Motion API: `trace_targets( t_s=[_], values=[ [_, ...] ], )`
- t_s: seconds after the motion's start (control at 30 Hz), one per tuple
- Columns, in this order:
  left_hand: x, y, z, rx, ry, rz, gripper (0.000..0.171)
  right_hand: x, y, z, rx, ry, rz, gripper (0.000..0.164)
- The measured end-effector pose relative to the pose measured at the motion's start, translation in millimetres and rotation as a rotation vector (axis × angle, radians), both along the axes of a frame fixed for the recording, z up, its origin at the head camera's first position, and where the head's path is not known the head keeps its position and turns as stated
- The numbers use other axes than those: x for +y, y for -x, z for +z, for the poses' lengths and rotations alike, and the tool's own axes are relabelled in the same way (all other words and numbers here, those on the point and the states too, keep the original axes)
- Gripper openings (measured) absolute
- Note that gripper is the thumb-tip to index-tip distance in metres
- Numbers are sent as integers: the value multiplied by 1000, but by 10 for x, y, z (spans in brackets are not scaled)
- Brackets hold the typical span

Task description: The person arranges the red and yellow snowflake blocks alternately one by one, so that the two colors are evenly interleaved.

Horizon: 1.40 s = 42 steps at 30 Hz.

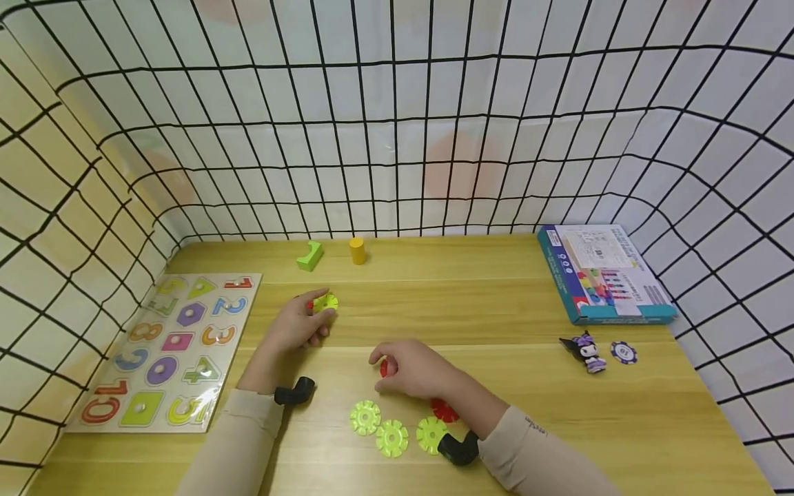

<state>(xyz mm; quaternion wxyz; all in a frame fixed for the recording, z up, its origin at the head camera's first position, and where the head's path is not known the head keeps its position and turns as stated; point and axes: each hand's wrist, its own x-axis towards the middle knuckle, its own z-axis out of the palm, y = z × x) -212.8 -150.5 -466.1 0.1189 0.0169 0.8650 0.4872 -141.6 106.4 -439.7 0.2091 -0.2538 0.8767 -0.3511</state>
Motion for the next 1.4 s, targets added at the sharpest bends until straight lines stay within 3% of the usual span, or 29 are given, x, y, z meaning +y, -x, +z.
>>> trace_targets(
  t_s=[0.2, 0.37, 0.7, 0.8, 1.1, 1.27, 1.4],
  values=[
    [2, 1, -28, -4, 20, 22, 54, 101, -132, -61, 59, -80, -85, 42],
    [9, 11, -32, -6, 47, 35, 49, 127, -136, -74, 122, -160, -193, 46],
    [27, 12, -3, -36, 46, 47, 47, 157, -97, -95, 149, -220, -243, 45],
    [30, 16, -12, -31, 52, 52, 46, 157, -104, -102, 181, -214, -245, 34],
    [21, 16, -36, -36, 39, 63, 47, 129, -94, -83, 169, -222, -260, 45],
    [19, 12, -27, -41, 22, 64, 47, 140, -40, -78, 139, -157, -197, 40],
    [24, 18, -32, -47, 9, 65, 47, 143, 22, -56, 44, -47, -120, 28]
  ],
)
